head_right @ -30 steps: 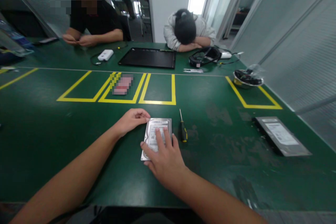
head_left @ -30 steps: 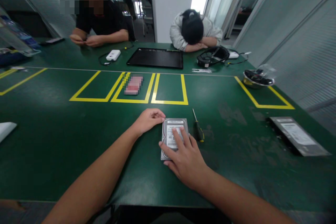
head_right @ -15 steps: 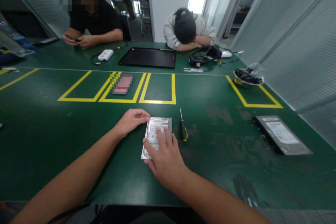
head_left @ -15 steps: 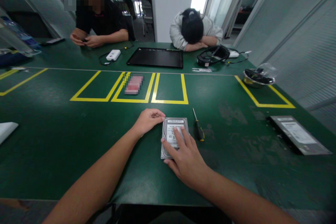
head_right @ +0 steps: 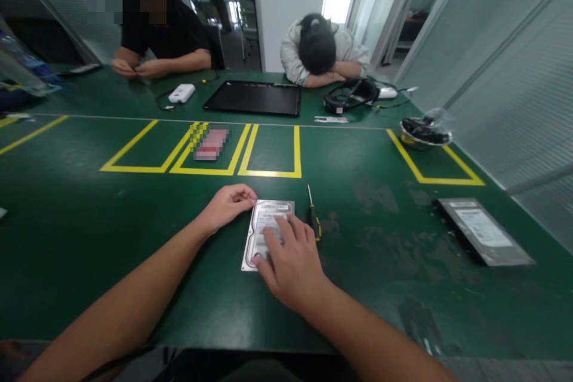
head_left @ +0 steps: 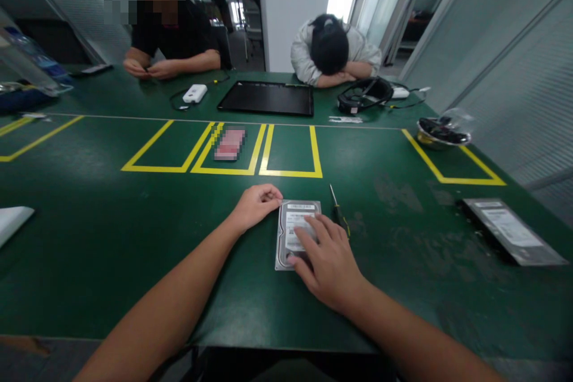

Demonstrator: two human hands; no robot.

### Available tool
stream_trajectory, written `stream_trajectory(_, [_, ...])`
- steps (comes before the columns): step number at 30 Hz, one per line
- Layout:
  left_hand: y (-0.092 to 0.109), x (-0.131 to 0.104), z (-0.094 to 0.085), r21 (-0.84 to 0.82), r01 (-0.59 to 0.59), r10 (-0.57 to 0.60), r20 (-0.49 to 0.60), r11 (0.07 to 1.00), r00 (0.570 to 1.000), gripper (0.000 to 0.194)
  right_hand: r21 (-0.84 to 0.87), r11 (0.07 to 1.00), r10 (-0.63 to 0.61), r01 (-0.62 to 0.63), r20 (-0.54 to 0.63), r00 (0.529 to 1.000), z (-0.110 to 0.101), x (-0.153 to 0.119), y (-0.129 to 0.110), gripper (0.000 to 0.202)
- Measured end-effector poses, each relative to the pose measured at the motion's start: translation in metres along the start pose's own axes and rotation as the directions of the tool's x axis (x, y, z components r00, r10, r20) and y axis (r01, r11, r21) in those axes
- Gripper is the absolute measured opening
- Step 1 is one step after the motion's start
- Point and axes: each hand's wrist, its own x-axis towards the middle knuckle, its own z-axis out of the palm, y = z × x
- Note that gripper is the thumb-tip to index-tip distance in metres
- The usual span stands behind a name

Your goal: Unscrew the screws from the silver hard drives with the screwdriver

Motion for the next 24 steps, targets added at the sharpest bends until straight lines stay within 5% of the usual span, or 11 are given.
stream_trajectory(10, [-0.004, -0.001, -0.002, 0.042, -0.02, 0.019, 0.02, 0.999, 1.0, 0.016, -0.379, 0.873, 0.327, -0.306, -0.01, 0.945, -0.023, 0.02, 0.035, 0.02])
stream_trajectory(20, [-0.006, -0.001, -0.002, 0.063, -0.03, 0.029, 0.019, 0.998, 0.999, 0.017, -0.319, 0.88, 0.427, -0.351, 0.209, 0.88, -0.02, 0.019, 0.039, 0.031])
stream_trajectory(24, [-0.007, -0.001, -0.002, 0.079, -0.042, 0.04, 0.019, 0.996, 0.999, 0.016, -0.279, 0.88, 0.429, -0.384, 0.121, 0.895, -0.027, 0.023, 0.045, 0.027])
